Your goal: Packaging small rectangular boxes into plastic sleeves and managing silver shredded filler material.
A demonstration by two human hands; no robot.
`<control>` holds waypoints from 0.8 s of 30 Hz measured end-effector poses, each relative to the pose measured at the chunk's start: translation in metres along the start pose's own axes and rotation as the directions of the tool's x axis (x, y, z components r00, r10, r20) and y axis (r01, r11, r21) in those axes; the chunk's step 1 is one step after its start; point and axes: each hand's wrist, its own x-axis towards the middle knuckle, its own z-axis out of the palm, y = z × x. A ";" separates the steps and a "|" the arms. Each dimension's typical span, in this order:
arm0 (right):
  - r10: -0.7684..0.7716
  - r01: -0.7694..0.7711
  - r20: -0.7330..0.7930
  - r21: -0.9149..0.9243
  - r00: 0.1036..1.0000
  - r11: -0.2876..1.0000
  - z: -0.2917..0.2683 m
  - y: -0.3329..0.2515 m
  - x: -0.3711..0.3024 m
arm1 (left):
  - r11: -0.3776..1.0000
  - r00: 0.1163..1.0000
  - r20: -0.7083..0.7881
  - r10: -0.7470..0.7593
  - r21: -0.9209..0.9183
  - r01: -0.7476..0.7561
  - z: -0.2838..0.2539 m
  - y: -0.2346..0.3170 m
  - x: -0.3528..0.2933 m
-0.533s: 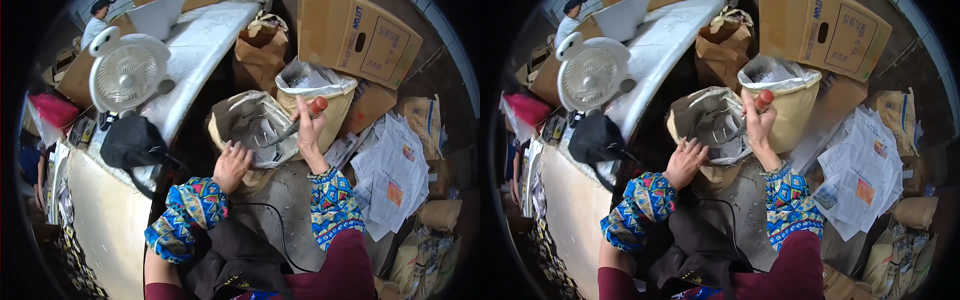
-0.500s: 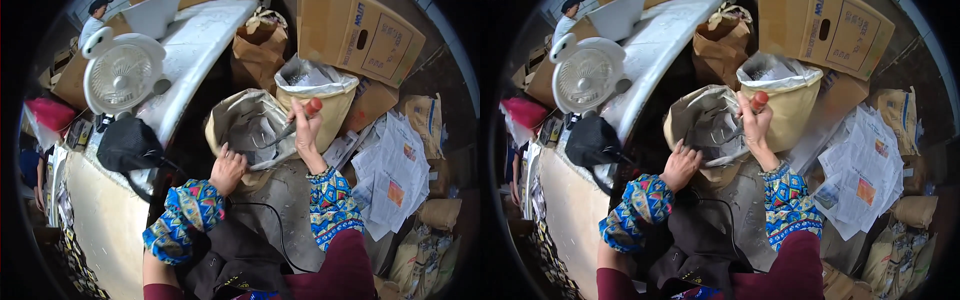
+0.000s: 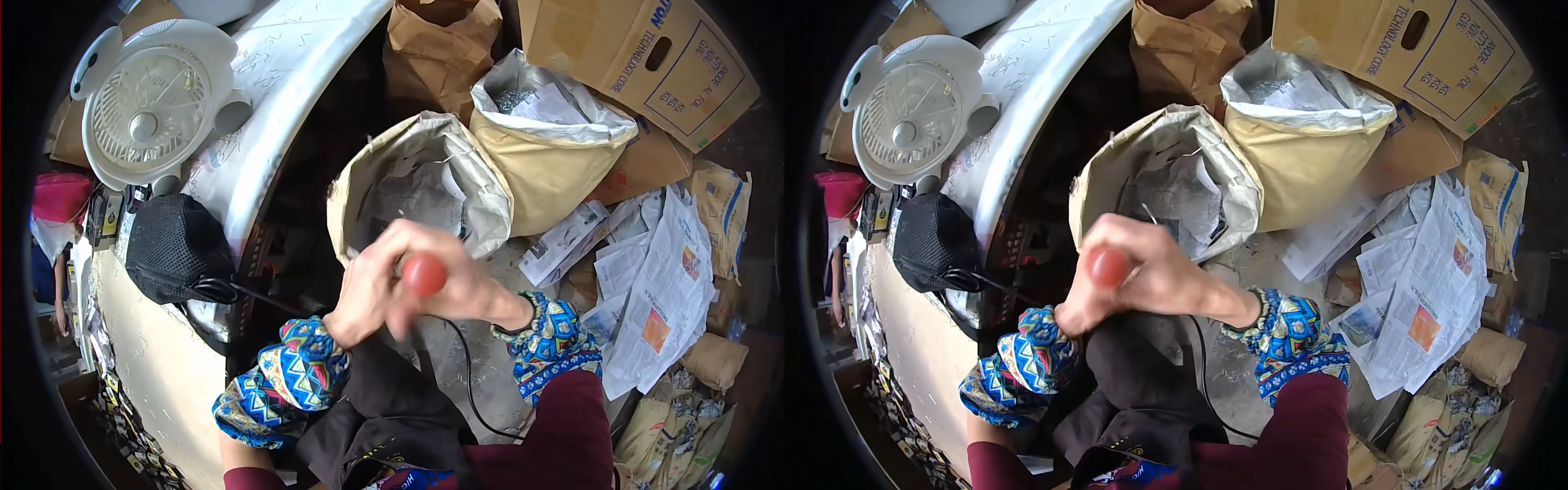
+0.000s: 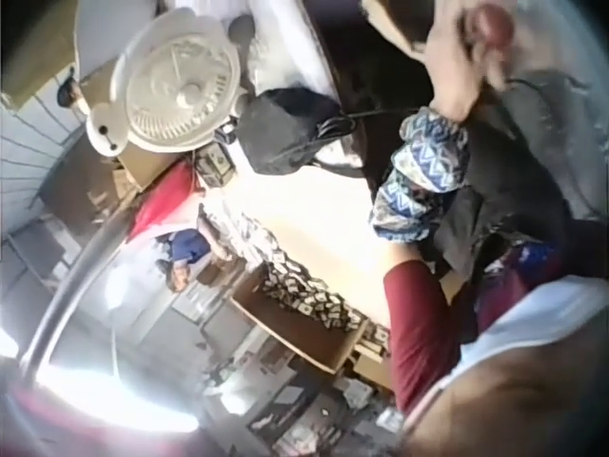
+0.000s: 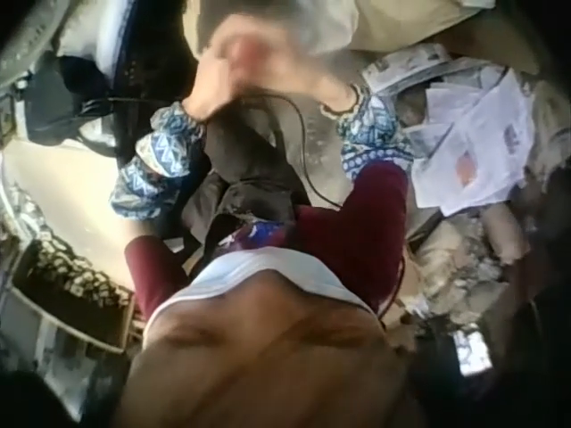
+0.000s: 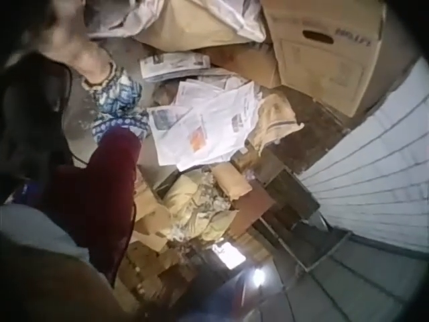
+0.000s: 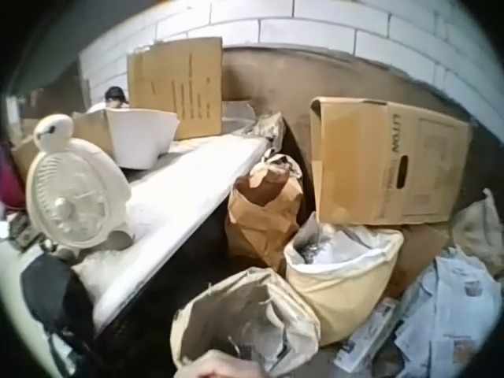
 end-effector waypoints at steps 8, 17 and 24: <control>0.545 -0.637 -0.335 -0.329 0.769 0.697 -0.102 0.148 0.039 | 0.989 0.973 -0.178 -0.144 -0.041 0.139 -0.017 0.023 -0.026; 0.622 -0.642 -0.539 -0.763 0.569 -0.074 -0.110 0.278 0.023 | 0.997 0.972 -0.226 0.067 0.052 -0.057 -0.041 0.035 -0.072; 0.593 -0.512 -0.357 -0.852 0.722 0.110 -0.090 0.253 0.016 | 0.997 0.950 -0.303 0.071 -0.020 -0.081 -0.050 0.042 -0.088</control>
